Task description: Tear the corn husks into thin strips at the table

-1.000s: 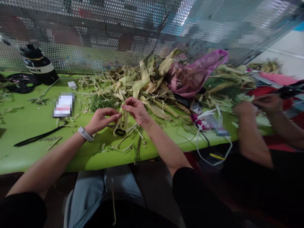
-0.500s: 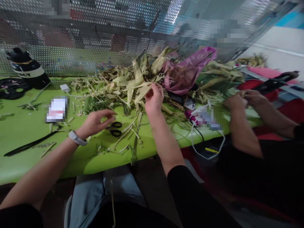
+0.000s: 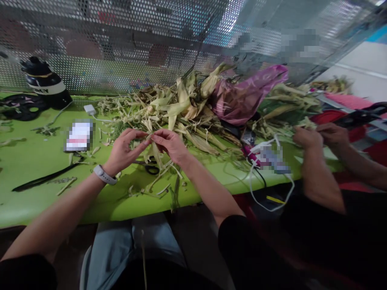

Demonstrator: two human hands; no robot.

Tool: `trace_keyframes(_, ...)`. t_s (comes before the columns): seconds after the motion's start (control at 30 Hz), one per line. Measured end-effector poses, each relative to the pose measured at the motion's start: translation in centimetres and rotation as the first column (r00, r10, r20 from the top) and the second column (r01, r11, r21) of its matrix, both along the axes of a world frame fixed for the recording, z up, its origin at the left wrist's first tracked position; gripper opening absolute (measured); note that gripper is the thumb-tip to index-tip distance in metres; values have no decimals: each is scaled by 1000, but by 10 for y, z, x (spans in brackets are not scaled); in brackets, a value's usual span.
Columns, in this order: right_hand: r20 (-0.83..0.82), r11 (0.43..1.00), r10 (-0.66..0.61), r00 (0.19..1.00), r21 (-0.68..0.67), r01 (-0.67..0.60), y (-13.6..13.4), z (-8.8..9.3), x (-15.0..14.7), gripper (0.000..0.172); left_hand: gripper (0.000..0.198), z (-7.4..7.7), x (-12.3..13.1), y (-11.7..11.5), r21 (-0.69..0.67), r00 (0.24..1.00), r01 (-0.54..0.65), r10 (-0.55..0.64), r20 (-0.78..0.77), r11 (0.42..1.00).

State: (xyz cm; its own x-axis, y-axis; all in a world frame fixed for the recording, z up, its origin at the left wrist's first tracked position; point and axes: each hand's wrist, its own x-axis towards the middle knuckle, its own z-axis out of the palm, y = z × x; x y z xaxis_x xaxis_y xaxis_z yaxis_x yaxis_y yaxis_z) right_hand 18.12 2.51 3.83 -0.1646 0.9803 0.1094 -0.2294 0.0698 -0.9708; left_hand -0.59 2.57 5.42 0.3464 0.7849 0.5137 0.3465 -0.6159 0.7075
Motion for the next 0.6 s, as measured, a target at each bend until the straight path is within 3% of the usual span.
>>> trace_keyframes(0.13, 21, 1000, 4, 1000, -3, -4, 3, -3, 0, 39, 32, -8, 1, 2, -138, 996, 77, -70, 57, 987)
trace_keyframes(0.6, 244, 985, -37, 969, 172, -6, 5, -2, 9, 25, 25, -5, -3, 3, -113, 999, -46, 44, -27, 992)
